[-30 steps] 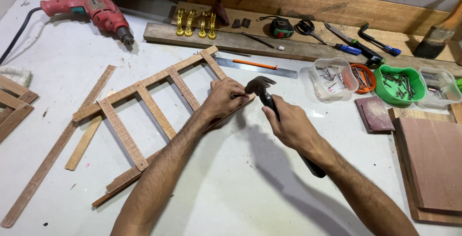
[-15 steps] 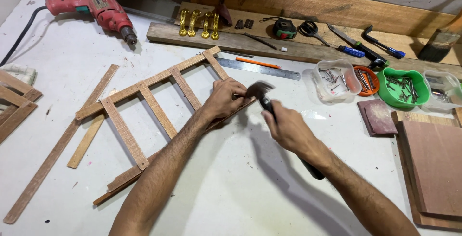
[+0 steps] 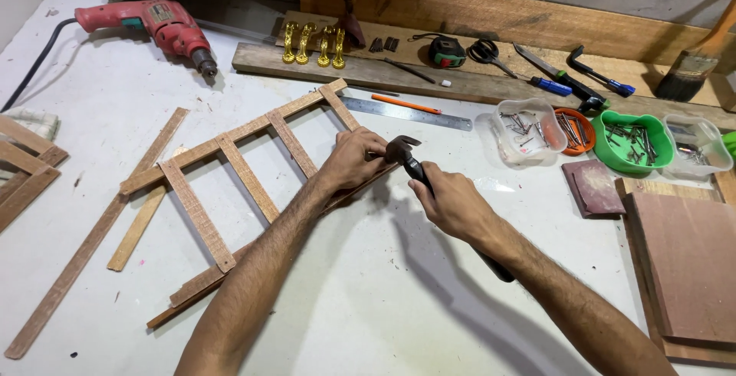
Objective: The person hammers nails into a small wooden ladder-like frame on a workbench, positioning thin wood strips and driving nails with a hammer. They then pick up loose wooden strips and sand their surfaces and edges by hand with a sanding block.
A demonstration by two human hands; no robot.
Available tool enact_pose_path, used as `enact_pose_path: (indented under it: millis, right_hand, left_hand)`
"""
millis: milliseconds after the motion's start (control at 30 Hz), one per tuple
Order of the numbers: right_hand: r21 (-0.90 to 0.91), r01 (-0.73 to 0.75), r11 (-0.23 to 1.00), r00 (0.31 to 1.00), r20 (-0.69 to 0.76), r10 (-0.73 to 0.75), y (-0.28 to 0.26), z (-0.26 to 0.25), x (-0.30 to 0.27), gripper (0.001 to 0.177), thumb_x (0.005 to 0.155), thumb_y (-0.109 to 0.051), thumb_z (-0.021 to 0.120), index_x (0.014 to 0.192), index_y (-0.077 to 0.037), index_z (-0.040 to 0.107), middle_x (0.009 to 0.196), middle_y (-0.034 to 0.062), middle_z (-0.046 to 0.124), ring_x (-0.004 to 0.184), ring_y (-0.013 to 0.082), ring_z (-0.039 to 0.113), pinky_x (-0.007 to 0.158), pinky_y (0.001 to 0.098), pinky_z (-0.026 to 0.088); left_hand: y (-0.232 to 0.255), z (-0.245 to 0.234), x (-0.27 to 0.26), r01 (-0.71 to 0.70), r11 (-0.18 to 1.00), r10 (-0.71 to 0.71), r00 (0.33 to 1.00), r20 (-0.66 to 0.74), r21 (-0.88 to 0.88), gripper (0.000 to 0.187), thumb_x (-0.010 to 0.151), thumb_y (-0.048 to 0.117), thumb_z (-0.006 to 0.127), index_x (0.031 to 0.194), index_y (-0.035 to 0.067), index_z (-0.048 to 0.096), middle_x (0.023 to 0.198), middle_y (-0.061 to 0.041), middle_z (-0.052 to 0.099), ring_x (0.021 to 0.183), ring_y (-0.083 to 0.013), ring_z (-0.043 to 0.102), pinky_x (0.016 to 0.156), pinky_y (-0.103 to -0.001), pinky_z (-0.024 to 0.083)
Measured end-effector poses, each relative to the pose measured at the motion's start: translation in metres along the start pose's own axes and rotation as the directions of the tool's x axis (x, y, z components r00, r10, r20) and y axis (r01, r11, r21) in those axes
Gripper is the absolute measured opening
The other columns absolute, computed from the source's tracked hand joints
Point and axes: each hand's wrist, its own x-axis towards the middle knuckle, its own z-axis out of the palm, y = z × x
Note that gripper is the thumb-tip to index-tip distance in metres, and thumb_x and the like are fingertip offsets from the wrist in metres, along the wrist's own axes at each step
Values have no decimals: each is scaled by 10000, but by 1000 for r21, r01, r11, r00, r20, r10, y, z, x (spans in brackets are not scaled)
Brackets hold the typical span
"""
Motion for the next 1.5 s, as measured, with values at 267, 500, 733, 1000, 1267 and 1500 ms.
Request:
enact_pose_path:
  millis: [267, 500, 733, 1000, 1267, 1500]
  right_hand:
    - [154, 13, 988, 988, -152, 11, 6, -11, -15, 396, 1022, -344, 520, 1252, -30, 592, 574, 104, 671, 474, 229, 662, 433, 412, 489]
    - [164, -33, 986, 985, -162, 60, 23, -9, -22, 411, 1028, -349, 514, 1268, -26, 598, 571, 91, 667, 460, 200, 648, 408, 388, 466]
    - [224, -99, 969, 985, -115, 127, 22, -4, -25, 430, 1030, -355, 500, 1304, -31, 574, 560, 75, 649, 408, 187, 625, 345, 352, 472]
    - [145, -89, 985, 974, -194, 117, 42, -9, -29, 402, 1023, -344, 534, 1276, -36, 590, 575, 72, 654, 471, 208, 667, 387, 345, 479]
    - [-178, -52, 983, 941, -338, -11, 99, 28, -15, 349, 1040, -311, 568, 1267, -48, 596, 742, 123, 635, 519, 206, 582, 425, 366, 512]
    - [-340, -56, 939, 893, -437, -105, 107, 37, 0, 443, 987, -367, 624, 1317, -73, 597, 815, 155, 634, 714, 223, 592, 482, 357, 525]
  left_hand:
    - [15, -5, -8, 12, 1000, -11, 1000, -16, 15, 141, 873, 271, 809, 989, 194, 827, 1094, 24, 775, 1180, -168, 587, 1133, -523, 286]
    - [42, -20, -28, 61, 935, -26, 994, -103, 348, 635, 751, 450, 862, 1213, 99, 603, 1075, -118, 629, 1067, -256, 533, 912, -487, 395]
    - [44, -19, -55, 163, 868, -216, 975, 60, 470, 686, 866, 199, 742, 1442, 114, 379, 721, -36, 615, 641, -178, 562, 771, -440, 469]
    - [71, -30, -40, 248, 943, -259, 966, 24, 221, 574, 865, 141, 705, 1372, 97, 441, 579, 8, 549, 485, -172, 577, 412, -339, 510]
    - [41, 4, -14, 230, 950, -231, 973, -18, 213, 493, 863, 37, 665, 1325, 58, 494, 592, 4, 551, 510, -164, 596, 439, -313, 530]
    - [38, 7, -21, 208, 916, -205, 978, -46, 342, 517, 873, 117, 717, 1343, 52, 512, 808, -100, 649, 763, -208, 612, 681, -368, 589]
